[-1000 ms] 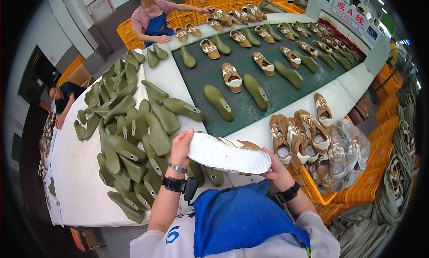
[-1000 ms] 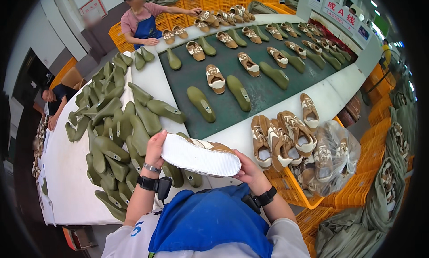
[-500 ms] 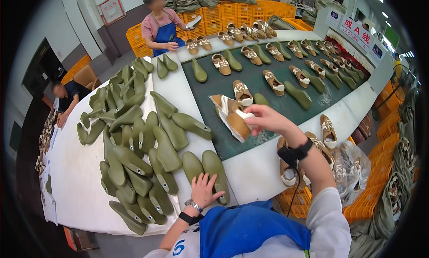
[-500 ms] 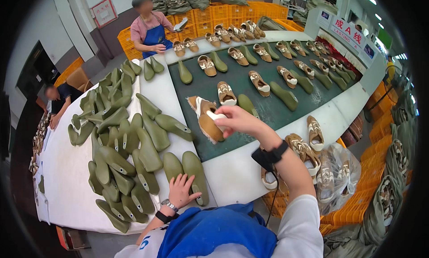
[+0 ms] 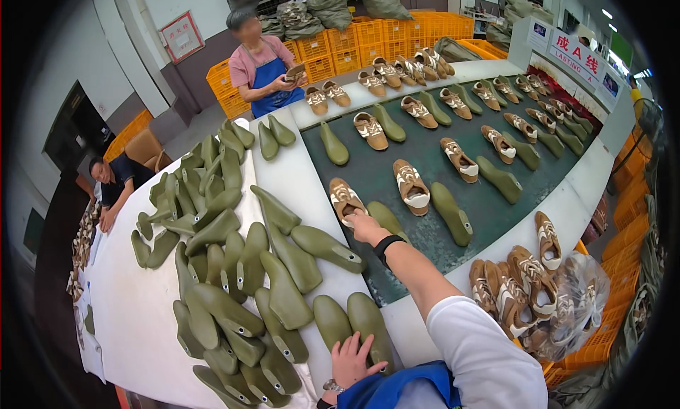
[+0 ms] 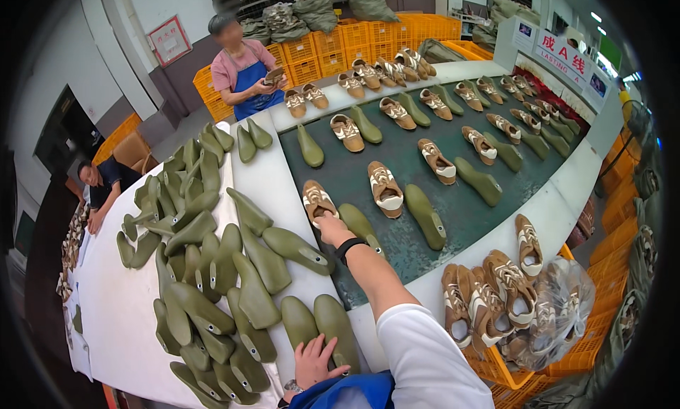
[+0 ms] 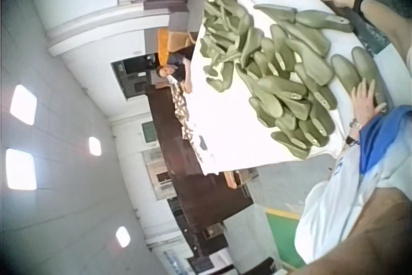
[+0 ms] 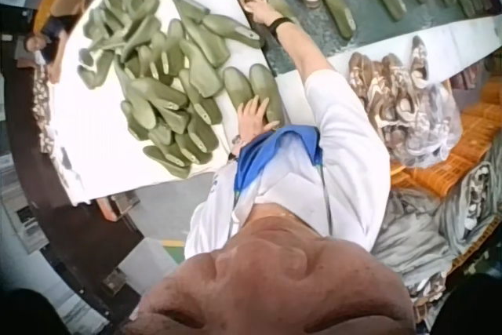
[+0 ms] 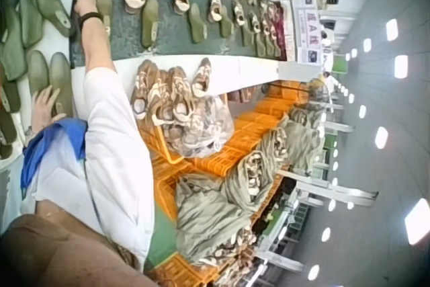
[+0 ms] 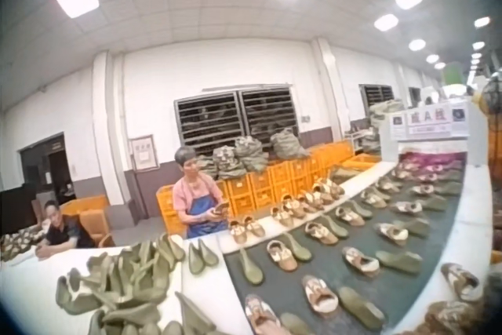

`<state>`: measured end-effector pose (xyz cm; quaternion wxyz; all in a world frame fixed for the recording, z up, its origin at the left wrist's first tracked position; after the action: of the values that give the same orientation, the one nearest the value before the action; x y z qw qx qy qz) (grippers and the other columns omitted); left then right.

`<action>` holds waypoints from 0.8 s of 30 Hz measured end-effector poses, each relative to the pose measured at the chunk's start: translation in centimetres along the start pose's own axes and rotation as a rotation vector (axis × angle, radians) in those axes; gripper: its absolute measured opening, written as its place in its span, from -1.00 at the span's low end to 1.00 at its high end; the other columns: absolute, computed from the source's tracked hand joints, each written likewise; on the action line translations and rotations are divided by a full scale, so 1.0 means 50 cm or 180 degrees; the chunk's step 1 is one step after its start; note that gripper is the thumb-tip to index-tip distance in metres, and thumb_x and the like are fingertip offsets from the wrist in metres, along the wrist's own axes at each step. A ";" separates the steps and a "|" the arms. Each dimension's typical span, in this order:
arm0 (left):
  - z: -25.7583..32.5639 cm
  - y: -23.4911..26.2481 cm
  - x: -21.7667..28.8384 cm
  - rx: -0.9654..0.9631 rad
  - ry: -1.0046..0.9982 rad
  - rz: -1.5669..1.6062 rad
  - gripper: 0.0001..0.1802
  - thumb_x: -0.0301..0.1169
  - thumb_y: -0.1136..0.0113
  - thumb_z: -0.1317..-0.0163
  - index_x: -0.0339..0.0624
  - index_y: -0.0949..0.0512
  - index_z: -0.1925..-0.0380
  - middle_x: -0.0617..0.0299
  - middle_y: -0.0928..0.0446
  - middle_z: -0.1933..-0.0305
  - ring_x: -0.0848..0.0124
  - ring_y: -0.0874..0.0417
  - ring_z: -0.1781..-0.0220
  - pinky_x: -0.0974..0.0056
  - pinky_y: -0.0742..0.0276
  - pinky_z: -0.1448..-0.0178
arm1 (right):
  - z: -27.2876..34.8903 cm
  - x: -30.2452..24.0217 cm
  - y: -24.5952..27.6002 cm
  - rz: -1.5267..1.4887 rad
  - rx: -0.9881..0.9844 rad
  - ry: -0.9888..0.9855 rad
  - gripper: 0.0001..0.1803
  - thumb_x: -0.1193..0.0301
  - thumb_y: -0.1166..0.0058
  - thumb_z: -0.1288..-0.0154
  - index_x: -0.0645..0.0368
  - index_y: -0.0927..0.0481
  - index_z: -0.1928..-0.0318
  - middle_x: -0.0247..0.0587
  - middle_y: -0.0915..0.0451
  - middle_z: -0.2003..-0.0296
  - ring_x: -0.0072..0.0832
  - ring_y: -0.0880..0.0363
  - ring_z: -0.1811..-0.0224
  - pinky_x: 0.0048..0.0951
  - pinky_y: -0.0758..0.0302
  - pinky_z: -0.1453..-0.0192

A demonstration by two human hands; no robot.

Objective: Organizing shoe lasts and finished sandals on a factory assembly line table.

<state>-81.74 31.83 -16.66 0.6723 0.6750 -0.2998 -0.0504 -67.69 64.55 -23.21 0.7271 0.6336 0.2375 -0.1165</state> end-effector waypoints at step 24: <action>0.001 -0.011 0.001 0.0116 -0.0216 -0.0197 -0.24 0.19 -0.19 0.09 -0.03 -0.41 -0.06 -0.01 -0.41 -0.07 0.19 -0.43 -0.07 -0.04 -0.13 -0.21 | 0.252 0.120 0.019 0.0726 -0.0768 -0.1134 -0.31 0.28 -0.03 -0.14 -0.07 -0.15 -0.31 -0.06 -0.51 0.04 -0.22 -0.50 0.00 -0.22 -0.43 -0.02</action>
<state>-81.55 31.73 -17.16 0.6474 0.6940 -0.3023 -0.0887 -59.57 53.22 -24.29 0.8363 0.5343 0.0446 -0.1144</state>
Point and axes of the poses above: each hand's wrist, its own z-axis away from the middle knuckle, its own y-axis out of the back of the hand, x = y × z, the point moved 5 cm from there along -z, towards the middle knuckle
